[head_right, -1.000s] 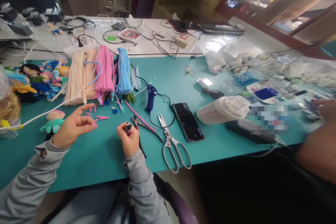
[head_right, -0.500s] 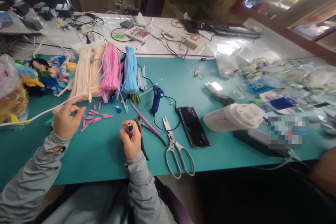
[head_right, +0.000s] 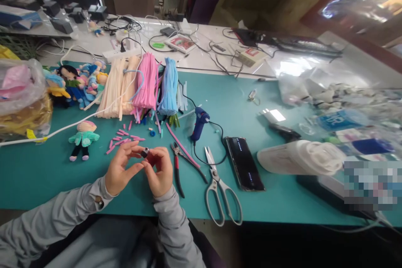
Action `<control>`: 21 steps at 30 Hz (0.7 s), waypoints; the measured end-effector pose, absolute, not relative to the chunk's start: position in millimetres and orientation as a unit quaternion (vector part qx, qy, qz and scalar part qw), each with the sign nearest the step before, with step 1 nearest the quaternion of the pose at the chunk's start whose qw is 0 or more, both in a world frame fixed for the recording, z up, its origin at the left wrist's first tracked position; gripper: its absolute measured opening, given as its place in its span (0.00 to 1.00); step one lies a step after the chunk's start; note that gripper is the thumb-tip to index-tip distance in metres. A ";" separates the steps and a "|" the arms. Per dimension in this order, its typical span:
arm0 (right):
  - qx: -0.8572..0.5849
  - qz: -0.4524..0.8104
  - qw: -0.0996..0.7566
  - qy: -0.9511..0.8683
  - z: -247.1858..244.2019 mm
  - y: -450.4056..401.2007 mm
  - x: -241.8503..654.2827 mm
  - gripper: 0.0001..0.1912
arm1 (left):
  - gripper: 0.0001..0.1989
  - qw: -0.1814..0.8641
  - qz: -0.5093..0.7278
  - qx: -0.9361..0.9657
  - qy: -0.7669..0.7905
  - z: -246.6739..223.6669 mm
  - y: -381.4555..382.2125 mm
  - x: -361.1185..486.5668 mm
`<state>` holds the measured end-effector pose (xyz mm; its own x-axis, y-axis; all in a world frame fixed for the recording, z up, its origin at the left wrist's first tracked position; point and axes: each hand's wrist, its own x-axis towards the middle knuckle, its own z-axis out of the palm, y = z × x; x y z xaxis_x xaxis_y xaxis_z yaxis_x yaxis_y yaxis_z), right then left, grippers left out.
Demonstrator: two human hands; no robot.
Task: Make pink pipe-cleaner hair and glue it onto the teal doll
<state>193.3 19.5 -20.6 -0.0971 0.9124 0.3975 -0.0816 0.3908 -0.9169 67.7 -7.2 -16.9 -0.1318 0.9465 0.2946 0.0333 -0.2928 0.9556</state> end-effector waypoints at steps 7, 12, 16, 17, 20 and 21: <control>-0.325 0.358 0.571 -0.664 -24.4 17.7 200.2 0.12 | 0.23 0.432 0.617 0.472 0.459 -23.3 -12.2 68.7; -0.321 0.361 0.576 -0.660 -26.9 16.3 201.8 0.13 | 0.24 0.459 0.627 0.449 0.441 -20.9 -11.2 70.6; -0.339 0.382 0.584 -0.631 -33.2 13.3 202.0 0.12 | 0.23 0.490 0.625 0.436 0.423 -19.8 -6.7 70.6; -0.341 0.384 0.580 -0.632 -34.5 13.0 202.3 0.12 | 0.23 0.494 0.627 0.431 0.422 -19.9 -5.6 70.3; -0.342 0.380 0.565 -0.648 -35.4 13.3 202.9 0.14 | 0.25 0.496 0.627 0.428 0.422 -20.3 -2.9 69.1; -0.340 0.377 0.561 -0.654 -34.5 13.7 203.0 0.14 | 0.25 0.493 0.627 0.429 0.424 -20.2 -1.9 68.4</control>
<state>203.0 13.7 -34.5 -0.1403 0.8674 0.4775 0.0211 0.4847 -0.8744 68.4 -1.9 -20.2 -0.1453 0.9823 0.1186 -0.2543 -0.1529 0.9550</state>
